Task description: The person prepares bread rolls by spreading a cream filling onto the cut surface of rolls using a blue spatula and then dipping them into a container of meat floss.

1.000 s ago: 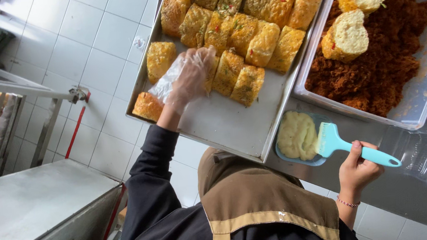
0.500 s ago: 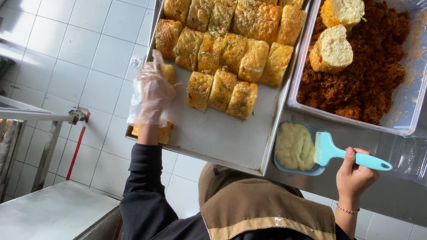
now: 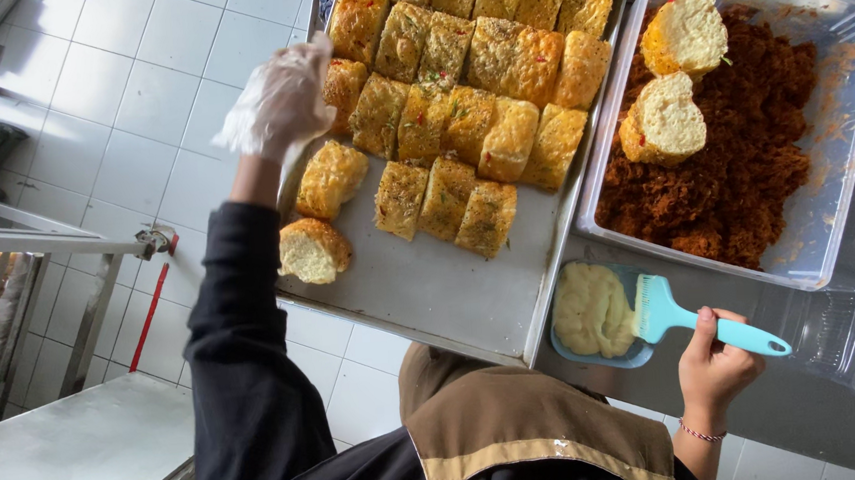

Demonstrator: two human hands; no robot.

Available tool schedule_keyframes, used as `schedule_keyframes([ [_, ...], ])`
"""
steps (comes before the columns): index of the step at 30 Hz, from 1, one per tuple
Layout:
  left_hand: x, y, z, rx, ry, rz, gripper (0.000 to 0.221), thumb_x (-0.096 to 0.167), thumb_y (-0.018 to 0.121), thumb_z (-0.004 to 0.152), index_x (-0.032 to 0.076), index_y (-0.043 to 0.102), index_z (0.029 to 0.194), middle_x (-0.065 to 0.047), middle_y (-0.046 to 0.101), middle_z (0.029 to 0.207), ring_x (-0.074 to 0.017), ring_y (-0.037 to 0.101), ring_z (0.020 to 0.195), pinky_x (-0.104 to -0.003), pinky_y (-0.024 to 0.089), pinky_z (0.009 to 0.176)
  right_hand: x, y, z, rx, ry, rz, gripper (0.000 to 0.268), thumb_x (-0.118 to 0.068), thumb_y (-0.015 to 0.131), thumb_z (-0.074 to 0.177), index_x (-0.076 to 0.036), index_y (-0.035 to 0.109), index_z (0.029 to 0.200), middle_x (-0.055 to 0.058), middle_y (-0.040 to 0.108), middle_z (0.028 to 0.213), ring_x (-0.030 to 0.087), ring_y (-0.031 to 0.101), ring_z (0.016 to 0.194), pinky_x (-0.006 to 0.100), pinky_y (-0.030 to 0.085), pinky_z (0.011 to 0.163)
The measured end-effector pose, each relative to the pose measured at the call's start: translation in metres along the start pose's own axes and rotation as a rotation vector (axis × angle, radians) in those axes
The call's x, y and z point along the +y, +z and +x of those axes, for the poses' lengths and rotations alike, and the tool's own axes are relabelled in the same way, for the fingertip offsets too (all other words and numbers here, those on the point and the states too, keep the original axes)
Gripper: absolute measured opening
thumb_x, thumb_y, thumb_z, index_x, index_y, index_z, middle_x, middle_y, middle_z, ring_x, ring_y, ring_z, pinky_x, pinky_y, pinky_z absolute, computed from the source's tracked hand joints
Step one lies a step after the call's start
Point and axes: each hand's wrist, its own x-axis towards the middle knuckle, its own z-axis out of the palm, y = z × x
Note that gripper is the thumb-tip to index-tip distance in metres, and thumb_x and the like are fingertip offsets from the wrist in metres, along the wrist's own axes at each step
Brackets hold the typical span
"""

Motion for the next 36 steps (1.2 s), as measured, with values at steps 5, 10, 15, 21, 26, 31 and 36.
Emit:
schedule_keyframes([
  [5, -0.007, 0.045, 0.051, -0.182, 0.148, 0.088, 0.066, 0.033, 0.086, 0.072, 0.003, 0.050, 0.118, -0.012, 0.053, 0.093, -0.0241, 0.049, 0.083, -0.036, 0.046, 0.093, 0.003, -0.001, -0.004, 0.008, 0.017, -0.010, 0.028, -0.019, 0.068, 0.117, 0.001, 0.069, 0.097, 0.005, 0.063, 0.069, 0.013, 0.059, 0.059, 0.025, 0.041, 0.056],
  [10, -0.013, 0.080, 0.054, -0.047, 0.135, 0.056, 0.045, 0.033, 0.077, 0.078, 0.010, 0.052, 0.107, -0.003, 0.045, 0.093, -0.0191, 0.042, 0.083, -0.037, 0.042, 0.089, 0.012, -0.003, -0.011, -0.005, 0.045, -0.005, 0.028, -0.019, 0.067, 0.117, 0.001, 0.069, 0.098, 0.005, 0.064, 0.070, 0.013, 0.058, 0.057, 0.025, 0.041, 0.054],
  [15, -0.034, 0.106, 0.053, 0.001, 0.113, 0.083, 0.043, 0.027, 0.060, 0.088, 0.012, 0.058, 0.128, -0.009, 0.056, 0.099, -0.0242, 0.051, 0.086, -0.039, 0.043, 0.095, 0.010, -0.001, -0.009, 0.009, 0.013, -0.020, 0.030, -0.022, 0.068, 0.119, 0.001, 0.069, 0.099, 0.005, 0.063, 0.071, 0.013, 0.060, 0.060, 0.025, 0.043, 0.058],
  [21, -0.015, 0.069, 0.036, 0.109, 0.142, 0.028, 0.051, 0.009, 0.063, 0.095, 0.018, 0.057, 0.145, -0.009, 0.065, 0.112, -0.0217, 0.057, 0.094, -0.038, 0.049, 0.092, 0.011, 0.002, -0.006, -0.016, 0.015, -0.003, 0.031, -0.022, 0.067, 0.117, 0.001, 0.069, 0.096, 0.005, 0.062, 0.067, 0.014, 0.058, 0.056, 0.027, 0.041, 0.054],
  [26, 0.023, -0.015, -0.014, -0.080, 0.036, -0.212, 0.040, 0.013, 0.065, 0.091, 0.012, 0.061, 0.131, -0.004, 0.070, 0.113, -0.0148, 0.064, 0.095, -0.033, 0.060, 0.083, 0.021, -0.005, -0.010, 0.010, -0.009, 0.005, 0.031, -0.022, 0.066, 0.117, 0.001, 0.069, 0.097, 0.005, 0.062, 0.070, 0.014, 0.059, 0.059, 0.026, 0.042, 0.057],
  [31, 0.021, -0.007, -0.057, 0.677, -0.052, -0.959, 0.074, 0.023, 0.083, 0.077, 0.004, 0.034, 0.129, -0.005, 0.061, 0.114, -0.0153, 0.069, 0.099, -0.035, 0.064, 0.079, 0.031, -0.008, -0.010, 0.028, -0.042, 0.009, 0.026, -0.018, 0.065, 0.118, 0.001, 0.070, 0.101, 0.006, 0.066, 0.076, 0.014, 0.063, 0.066, 0.025, 0.046, 0.062],
  [36, 0.094, -0.036, -0.144, -0.044, -0.178, -0.349, 0.054, 0.036, 0.081, 0.078, 0.008, 0.053, 0.114, -0.007, 0.065, 0.091, -0.0212, 0.067, 0.083, -0.040, 0.055, 0.079, 0.023, -0.006, -0.003, 0.033, -0.124, 0.046, 0.025, -0.016, 0.066, 0.118, 0.001, 0.069, 0.099, 0.007, 0.066, 0.078, 0.015, 0.063, 0.066, 0.026, 0.046, 0.063],
])
